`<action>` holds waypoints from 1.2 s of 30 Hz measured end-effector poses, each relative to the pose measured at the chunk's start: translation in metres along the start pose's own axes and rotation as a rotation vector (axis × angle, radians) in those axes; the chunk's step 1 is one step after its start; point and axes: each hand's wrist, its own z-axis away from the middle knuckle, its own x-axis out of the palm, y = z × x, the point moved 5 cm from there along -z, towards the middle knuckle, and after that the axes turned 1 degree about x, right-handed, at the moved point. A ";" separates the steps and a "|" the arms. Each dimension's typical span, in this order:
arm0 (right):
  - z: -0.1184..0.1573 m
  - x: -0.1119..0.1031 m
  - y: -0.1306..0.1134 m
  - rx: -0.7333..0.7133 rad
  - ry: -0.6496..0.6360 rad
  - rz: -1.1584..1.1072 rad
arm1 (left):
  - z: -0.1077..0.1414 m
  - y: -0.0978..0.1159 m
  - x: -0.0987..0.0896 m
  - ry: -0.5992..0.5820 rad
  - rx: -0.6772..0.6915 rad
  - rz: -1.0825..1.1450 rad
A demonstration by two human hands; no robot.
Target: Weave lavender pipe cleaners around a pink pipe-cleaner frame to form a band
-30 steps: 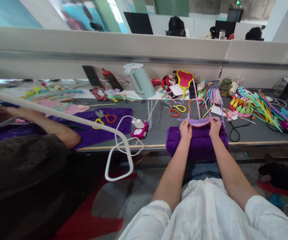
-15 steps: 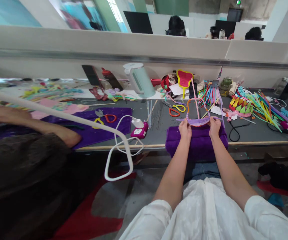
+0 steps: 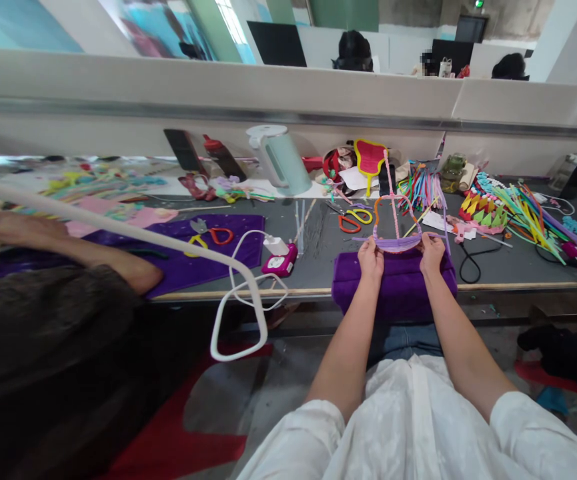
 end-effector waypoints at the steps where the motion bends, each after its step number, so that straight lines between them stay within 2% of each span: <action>1: -0.001 0.000 0.001 0.001 0.000 -0.004 | 0.000 0.000 0.000 -0.007 -0.009 0.001; 11: -0.003 -0.002 0.000 -0.046 0.007 0.048 | 0.003 -0.002 0.003 -0.074 -0.100 -0.021; 20: -0.002 0.000 -0.001 -0.028 -0.014 -0.047 | 0.002 -0.002 0.005 -0.163 -0.111 0.009; 27: -0.006 -0.005 0.003 0.031 0.019 -0.080 | 0.006 0.000 0.007 -0.176 -0.113 -0.029; 36: -0.006 -0.007 0.005 0.005 0.115 -0.030 | 0.010 0.002 0.011 -0.155 -0.111 -0.061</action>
